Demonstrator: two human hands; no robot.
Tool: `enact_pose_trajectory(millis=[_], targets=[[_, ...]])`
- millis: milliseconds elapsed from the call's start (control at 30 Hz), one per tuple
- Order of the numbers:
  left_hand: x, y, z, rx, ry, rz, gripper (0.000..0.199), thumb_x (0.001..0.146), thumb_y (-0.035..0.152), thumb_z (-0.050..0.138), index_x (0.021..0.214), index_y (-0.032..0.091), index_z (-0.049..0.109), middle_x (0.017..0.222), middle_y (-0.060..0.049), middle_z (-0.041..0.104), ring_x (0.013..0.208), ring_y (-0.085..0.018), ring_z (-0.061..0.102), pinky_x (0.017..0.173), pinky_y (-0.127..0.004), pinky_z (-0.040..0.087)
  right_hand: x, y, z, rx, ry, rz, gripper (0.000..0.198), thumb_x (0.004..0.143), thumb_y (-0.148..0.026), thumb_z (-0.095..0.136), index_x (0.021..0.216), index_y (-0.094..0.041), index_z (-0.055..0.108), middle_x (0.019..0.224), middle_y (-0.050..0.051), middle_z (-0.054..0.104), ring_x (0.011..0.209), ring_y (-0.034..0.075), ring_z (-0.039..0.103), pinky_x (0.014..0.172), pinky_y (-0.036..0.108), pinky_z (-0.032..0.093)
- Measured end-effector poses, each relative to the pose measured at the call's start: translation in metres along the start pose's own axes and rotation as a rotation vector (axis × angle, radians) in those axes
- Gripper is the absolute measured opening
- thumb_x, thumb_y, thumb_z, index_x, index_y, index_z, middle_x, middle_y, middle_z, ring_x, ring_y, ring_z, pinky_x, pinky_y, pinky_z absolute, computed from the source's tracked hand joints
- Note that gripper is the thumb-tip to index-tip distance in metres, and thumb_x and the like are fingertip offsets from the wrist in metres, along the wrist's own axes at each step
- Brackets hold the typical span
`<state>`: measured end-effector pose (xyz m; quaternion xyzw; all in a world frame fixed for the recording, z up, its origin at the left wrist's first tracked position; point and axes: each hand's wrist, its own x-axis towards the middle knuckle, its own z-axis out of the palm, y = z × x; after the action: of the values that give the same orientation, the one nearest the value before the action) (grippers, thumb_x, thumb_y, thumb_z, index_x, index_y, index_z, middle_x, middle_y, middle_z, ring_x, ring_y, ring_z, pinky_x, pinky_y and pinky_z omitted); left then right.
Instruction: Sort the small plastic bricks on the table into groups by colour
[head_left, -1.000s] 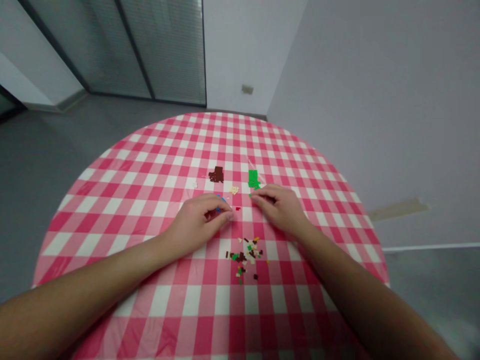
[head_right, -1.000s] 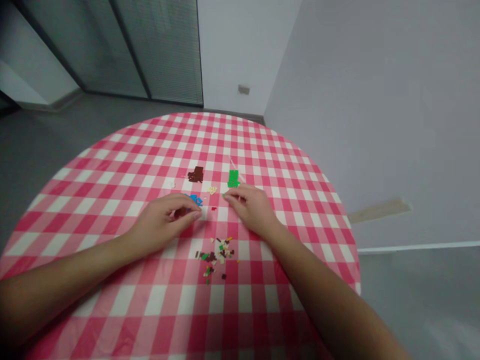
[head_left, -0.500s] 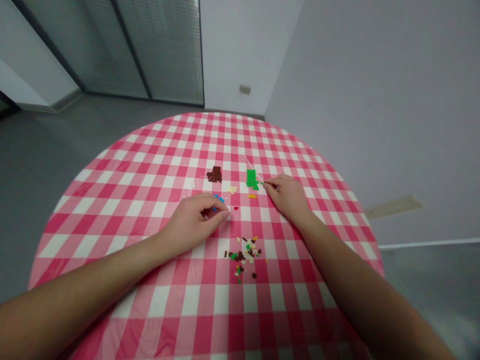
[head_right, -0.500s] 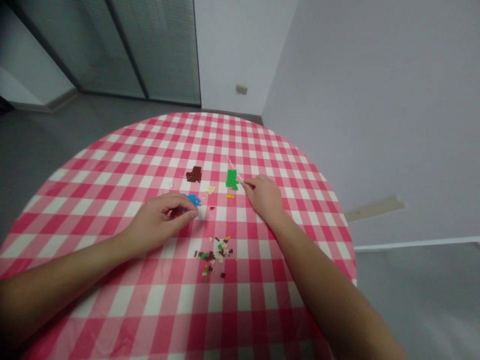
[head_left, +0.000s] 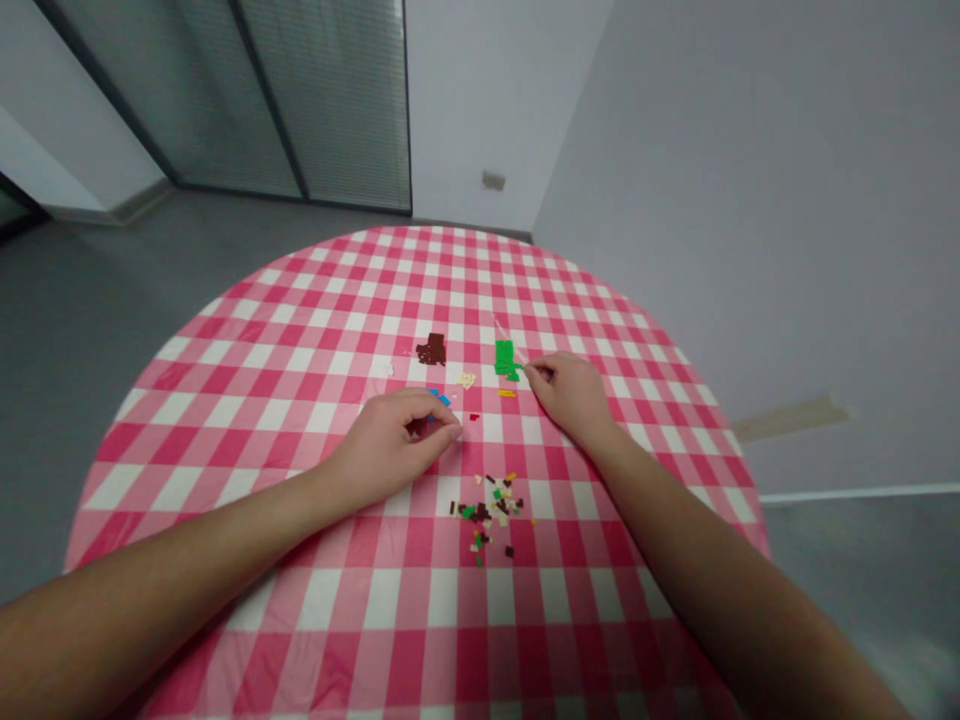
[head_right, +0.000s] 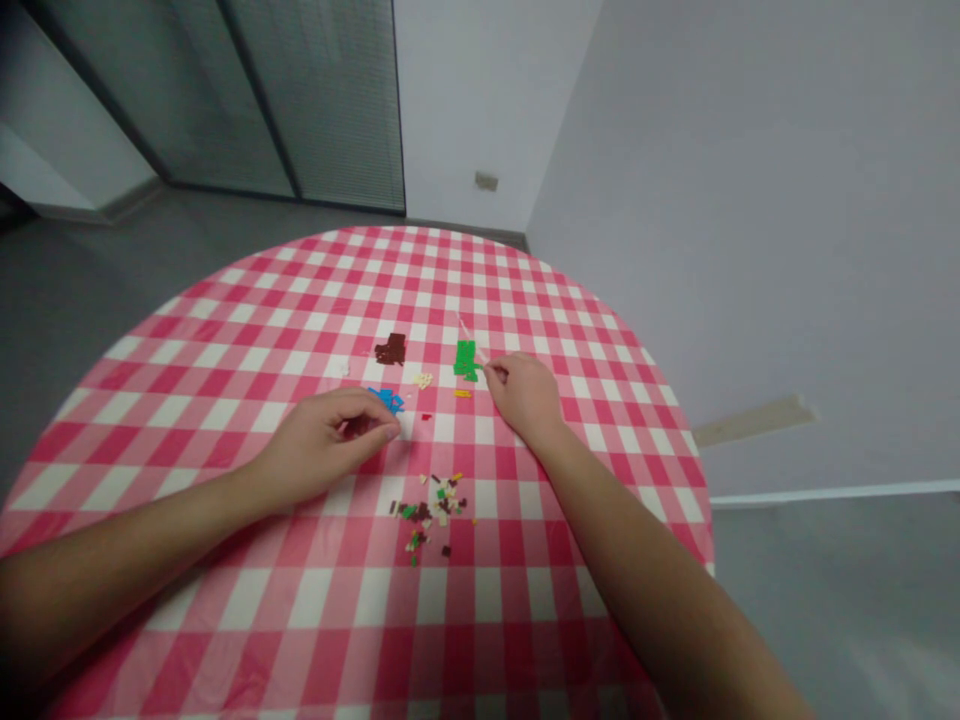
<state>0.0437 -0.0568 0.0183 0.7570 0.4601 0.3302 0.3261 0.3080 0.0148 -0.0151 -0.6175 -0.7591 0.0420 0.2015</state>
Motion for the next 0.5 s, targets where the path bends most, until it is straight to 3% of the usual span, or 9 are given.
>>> enact_pose_trajectory(millis=[333,500], targets=[[0.0004,-0.0001,0.0004,0.006,-0.024,0.006,0.012,0.087,0.023,0.064,0.081,0.019,0.074,0.077,-0.002,0.071,0.067,-0.014,0.06,0.064,-0.028,0.047,-0.0002,-0.0015,0.001,0.007,0.01,0.008,0.027,0.093,-0.035,0.056,0.084,-0.019,0.076,0.084,0.009,0.074,0.073,0.022,0.063,0.063,0.033,0.042],[0.0001,-0.0022,0.0003,-0.007,-0.247,0.173,0.015,0.09,0.019,0.059,0.085,0.019,0.074,0.084,-0.004,0.074,0.078,-0.016,0.066,0.073,-0.031,0.051,-0.0008,-0.0018,0.0014,0.003,0.019,-0.01,0.027,0.092,-0.033,0.055,0.082,-0.019,0.076,0.081,0.008,0.074,0.072,0.022,0.062,0.063,0.033,0.042]])
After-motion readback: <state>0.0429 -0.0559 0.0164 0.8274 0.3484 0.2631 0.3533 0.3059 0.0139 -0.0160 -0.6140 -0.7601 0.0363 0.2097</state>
